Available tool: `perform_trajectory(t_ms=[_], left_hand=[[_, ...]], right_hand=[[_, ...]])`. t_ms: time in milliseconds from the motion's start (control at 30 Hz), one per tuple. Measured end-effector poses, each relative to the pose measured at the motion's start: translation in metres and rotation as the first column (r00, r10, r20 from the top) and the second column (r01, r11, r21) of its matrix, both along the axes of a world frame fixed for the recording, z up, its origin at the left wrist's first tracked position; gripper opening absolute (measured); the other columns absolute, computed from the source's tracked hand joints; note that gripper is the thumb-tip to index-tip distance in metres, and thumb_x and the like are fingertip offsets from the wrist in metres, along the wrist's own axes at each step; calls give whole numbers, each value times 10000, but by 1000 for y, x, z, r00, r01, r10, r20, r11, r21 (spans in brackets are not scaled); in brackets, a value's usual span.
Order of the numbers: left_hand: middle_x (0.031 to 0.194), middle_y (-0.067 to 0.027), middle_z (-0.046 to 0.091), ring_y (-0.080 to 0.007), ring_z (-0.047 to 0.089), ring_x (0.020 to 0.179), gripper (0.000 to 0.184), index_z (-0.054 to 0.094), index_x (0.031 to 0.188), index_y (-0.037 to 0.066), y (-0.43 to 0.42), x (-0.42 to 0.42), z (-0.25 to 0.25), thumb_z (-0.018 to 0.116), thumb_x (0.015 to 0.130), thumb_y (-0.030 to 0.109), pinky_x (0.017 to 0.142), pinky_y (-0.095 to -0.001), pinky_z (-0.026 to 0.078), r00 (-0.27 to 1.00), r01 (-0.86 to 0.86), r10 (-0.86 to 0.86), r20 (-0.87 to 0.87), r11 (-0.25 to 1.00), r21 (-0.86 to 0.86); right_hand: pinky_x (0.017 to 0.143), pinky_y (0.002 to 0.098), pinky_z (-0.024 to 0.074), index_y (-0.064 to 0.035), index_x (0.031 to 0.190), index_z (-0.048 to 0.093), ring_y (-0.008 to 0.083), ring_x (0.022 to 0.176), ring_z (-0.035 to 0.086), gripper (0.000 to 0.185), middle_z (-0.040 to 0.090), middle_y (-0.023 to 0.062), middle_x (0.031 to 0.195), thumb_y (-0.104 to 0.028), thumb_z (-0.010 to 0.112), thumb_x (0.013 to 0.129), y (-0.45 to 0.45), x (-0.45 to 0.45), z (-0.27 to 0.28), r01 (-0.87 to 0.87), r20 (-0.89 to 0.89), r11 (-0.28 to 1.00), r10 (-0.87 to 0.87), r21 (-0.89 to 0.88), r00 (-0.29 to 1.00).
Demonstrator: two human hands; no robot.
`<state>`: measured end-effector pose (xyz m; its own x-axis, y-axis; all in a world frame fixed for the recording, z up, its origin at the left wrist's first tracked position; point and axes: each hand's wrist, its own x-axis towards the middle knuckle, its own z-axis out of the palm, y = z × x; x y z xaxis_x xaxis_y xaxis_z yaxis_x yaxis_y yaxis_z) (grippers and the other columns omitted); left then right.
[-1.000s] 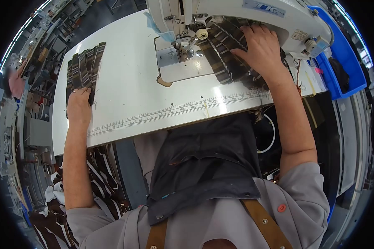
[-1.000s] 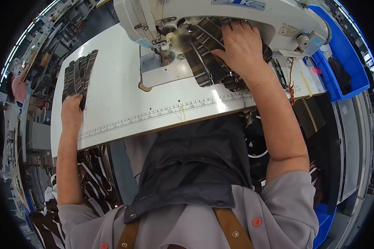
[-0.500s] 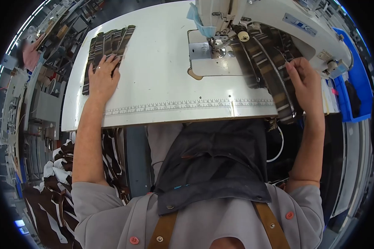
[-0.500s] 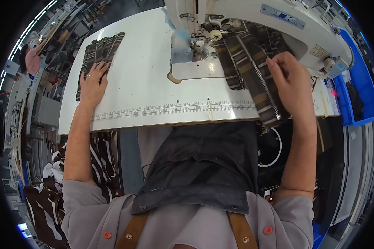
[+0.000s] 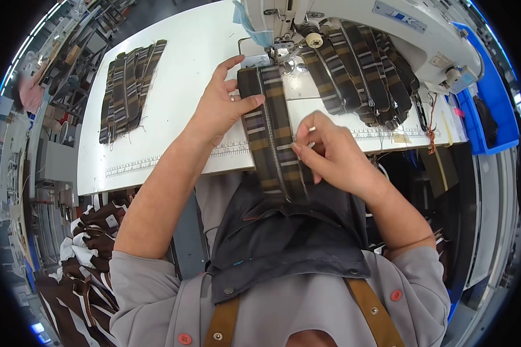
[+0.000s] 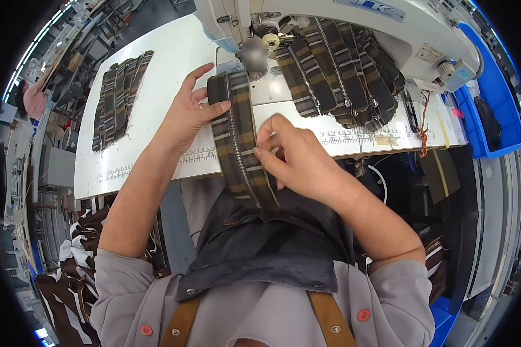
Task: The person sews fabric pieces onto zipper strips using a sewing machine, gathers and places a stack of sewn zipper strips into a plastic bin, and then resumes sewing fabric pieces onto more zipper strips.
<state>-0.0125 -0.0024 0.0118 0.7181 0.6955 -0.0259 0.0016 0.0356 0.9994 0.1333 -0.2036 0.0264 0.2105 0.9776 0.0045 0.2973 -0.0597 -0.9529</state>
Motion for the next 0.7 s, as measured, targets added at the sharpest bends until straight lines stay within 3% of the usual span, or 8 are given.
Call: perform_trajectory(t_ms=[67, 100, 167, 200, 267, 300, 400, 700], left_hand=[[1207, -117, 702, -189, 688, 1060, 807, 423, 1566, 124, 8, 5, -7, 789, 864, -32, 881, -296, 576, 995, 51, -39, -96, 990, 128], [1207, -117, 702, -189, 688, 1060, 807, 423, 1566, 124, 7, 7, -6, 789, 864, -32, 881, -296, 576, 994, 55, -43, -101, 990, 128], [1214, -121, 707, -244, 677, 1131, 663, 573, 1457, 106, 9, 12, -2, 809, 844, 19, 994, -365, 546, 950, 153, 26, -310, 829, 537], [1214, -121, 707, -244, 677, 1131, 663, 573, 1457, 106, 9, 13, -4, 809, 844, 19, 994, -365, 546, 949, 158, 23, -314, 828, 538], [1299, -153, 690, -315, 625, 1272, 525, 659, 1363, 92, 11, 13, -13, 799, 857, 96, 1137, -463, 455, 944, 132, 260, -205, 274, 953], [1299, -153, 690, -315, 625, 1272, 525, 659, 1363, 92, 15, 11, -15, 799, 857, 96, 1137, -463, 455, 943, 137, 258, -210, 273, 952], [1421, -175, 632, -359, 541, 1383, 491, 654, 1355, 76, 21, 6, -16, 764, 903, 229, 1224, -529, 342, 922, 352, 89, -377, 217, 911], [1478, -157, 596, -368, 534, 1394, 488, 646, 1343, 44, 22, 16, -9, 687, 953, 335, 1216, -496, 366, 906, 353, 122, -404, 308, 884]], right_hand=[[668, 446, 574, -40, 1089, 550, 401, 733, 711, 248, 722, 200, 969, -93, 726, 923, 13, 12, -5, 28, 435, 989, -90, 146, 896], [668, 446, 574, -40, 1089, 550, 401, 733, 711, 248, 722, 200, 969, -93, 726, 923, 21, 19, -8, 32, 430, 989, -93, 146, 898], [743, 468, 579, -49, 1158, 575, 386, 836, 719, 351, 732, 156, 1055, -144, 776, 887, 40, 35, -13, -49, 738, 952, -200, 302, 644], [819, 453, 574, -55, 1204, 653, 338, 962, 709, 410, 736, 105, 1136, -246, 797, 870, 48, 43, -15, -88, 718, 950, -163, 299, 677], [836, 434, 572, -54, 1178, 696, 316, 990, 696, 395, 743, 91, 1109, -294, 788, 878, 63, 55, -19, -175, 801, 933, -161, 314, 577], [854, 415, 571, -52, 1151, 740, 294, 1019, 682, 395, 750, 77, 1082, -342, 778, 885, 69, 58, -19, -265, 871, 913, -162, 311, 464], [882, 401, 564, -65, 1122, 791, 267, 1050, 652, 436, 760, 71, 1033, -440, 749, 902, 79, 64, -12, -268, 922, 947, -63, 175, 382], [878, 404, 557, -93, 1231, 776, 257, 1010, 637, 497, 775, 64, 1072, -483, 721, 927, 98, 81, -21, -262, 879, 945, -52, 197, 475]])
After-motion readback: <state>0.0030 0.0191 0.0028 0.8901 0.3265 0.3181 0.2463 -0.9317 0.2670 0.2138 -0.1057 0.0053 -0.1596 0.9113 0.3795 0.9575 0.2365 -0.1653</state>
